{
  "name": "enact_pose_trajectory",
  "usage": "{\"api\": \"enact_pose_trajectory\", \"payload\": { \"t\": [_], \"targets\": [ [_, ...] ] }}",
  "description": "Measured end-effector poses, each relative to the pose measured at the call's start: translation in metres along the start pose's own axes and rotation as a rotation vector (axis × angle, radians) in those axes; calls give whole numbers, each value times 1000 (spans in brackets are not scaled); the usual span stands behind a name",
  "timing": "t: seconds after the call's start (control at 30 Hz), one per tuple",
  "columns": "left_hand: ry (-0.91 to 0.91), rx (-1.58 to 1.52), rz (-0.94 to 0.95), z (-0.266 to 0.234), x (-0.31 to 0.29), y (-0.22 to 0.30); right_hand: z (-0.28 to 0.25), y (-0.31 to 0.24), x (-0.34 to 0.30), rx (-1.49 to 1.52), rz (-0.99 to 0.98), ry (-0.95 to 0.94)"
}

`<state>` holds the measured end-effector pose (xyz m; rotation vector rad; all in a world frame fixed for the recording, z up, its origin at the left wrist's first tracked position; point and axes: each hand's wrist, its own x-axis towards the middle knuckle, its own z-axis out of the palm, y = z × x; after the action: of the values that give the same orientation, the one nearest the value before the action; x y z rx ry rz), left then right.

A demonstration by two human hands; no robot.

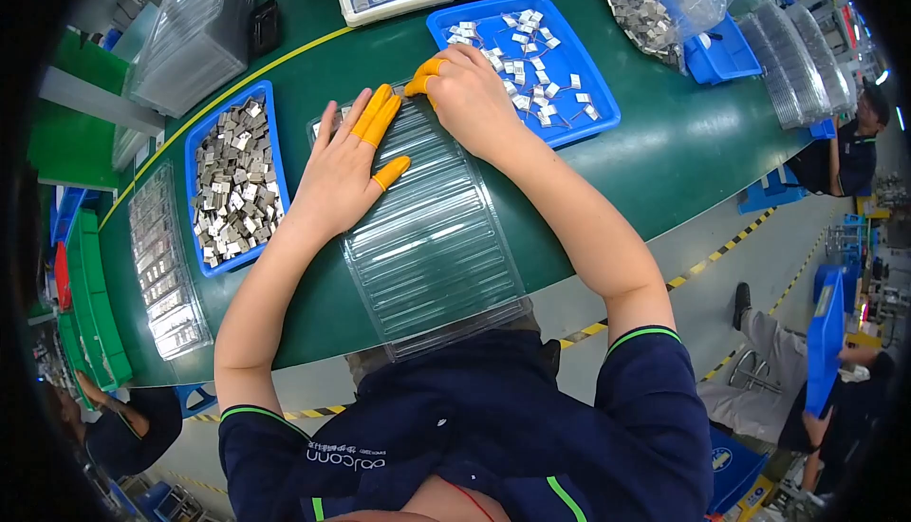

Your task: The person assembles small metal components onto a plastic carrier tray by hand, taking the components from blue component bins and placing them onto the tray.

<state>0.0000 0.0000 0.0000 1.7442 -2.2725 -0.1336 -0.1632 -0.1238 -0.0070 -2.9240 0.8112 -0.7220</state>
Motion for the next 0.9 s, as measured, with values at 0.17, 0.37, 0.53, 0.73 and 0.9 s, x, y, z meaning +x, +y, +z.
{"api": "enact_pose_trajectory", "payload": {
  "t": [0.17,0.37,0.53,0.73,0.9],
  "targets": [
    [61,179,-39,-3,-4,0,-5,-8,0,11,48,77],
    [37,154,-59,-5,-3,-1,-6,-10,1,87,35,-8],
    [30,143,-61,-4,-2,0,-3,-12,0,37,10,54],
    [59,150,-46,-2,-2,0,-7,-14,1,55,28,-17],
    [56,120,-62,-2,-1,2,-6,-12,1,92,38,-16]
  ]
}}
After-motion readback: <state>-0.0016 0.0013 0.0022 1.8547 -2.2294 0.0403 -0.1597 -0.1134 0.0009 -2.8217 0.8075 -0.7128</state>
